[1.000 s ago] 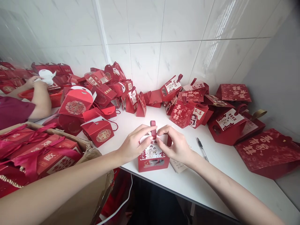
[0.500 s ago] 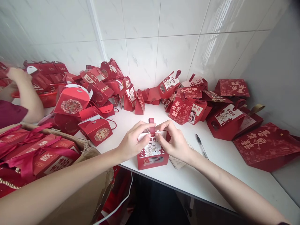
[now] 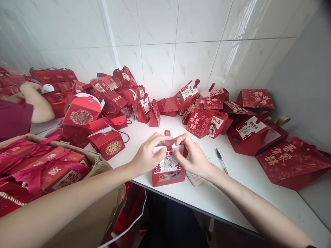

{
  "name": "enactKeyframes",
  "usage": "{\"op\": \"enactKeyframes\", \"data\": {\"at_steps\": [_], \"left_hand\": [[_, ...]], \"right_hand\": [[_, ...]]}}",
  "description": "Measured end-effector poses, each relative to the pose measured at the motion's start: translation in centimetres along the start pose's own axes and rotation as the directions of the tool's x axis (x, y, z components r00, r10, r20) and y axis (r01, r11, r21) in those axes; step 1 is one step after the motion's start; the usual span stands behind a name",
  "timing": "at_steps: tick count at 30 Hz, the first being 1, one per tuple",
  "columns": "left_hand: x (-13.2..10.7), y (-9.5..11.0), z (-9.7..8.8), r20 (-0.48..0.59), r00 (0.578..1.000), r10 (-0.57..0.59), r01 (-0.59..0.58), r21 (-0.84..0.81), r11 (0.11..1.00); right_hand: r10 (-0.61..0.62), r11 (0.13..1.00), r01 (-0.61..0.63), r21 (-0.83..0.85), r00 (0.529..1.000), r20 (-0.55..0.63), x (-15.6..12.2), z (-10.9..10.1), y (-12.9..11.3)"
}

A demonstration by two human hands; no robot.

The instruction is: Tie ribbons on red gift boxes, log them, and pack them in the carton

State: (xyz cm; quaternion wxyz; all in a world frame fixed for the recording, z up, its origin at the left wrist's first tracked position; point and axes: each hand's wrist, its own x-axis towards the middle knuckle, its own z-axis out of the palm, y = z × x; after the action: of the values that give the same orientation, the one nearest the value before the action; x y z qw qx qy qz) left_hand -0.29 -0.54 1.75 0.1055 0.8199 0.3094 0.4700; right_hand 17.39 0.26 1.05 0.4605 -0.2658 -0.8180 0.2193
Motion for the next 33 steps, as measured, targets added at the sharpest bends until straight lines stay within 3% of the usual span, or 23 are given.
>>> {"op": "enactKeyframes", "data": {"at_steps": [11,23,30,33], "left_hand": [[0.03,-0.08,0.15,-0.007,0.999,-0.047,0.047,-0.020,0.999],[-0.17,0.16,0.01,0.010,0.998,-0.066,0.067,-0.071,0.995],[-0.08,0.50,0.04,0.048,0.975,-0.218,0.222,-0.105,0.969],[-0.04,0.56,-0.11,0.063,0.973,-0.222,0.228,-0.099,0.969]], "right_hand": [[0.062,0.998,-0.062,0.006,0.998,-0.016,0.17,0.22,-0.10],[0.045,0.997,-0.046,-0.060,0.999,-0.008,0.05,0.09,-0.47],[0.080,0.997,-0.080,-0.018,0.997,-0.010,0.17,0.07,-0.63],[0.067,0.998,-0.068,-0.014,0.997,-0.022,0.15,0.13,-0.71]]}}
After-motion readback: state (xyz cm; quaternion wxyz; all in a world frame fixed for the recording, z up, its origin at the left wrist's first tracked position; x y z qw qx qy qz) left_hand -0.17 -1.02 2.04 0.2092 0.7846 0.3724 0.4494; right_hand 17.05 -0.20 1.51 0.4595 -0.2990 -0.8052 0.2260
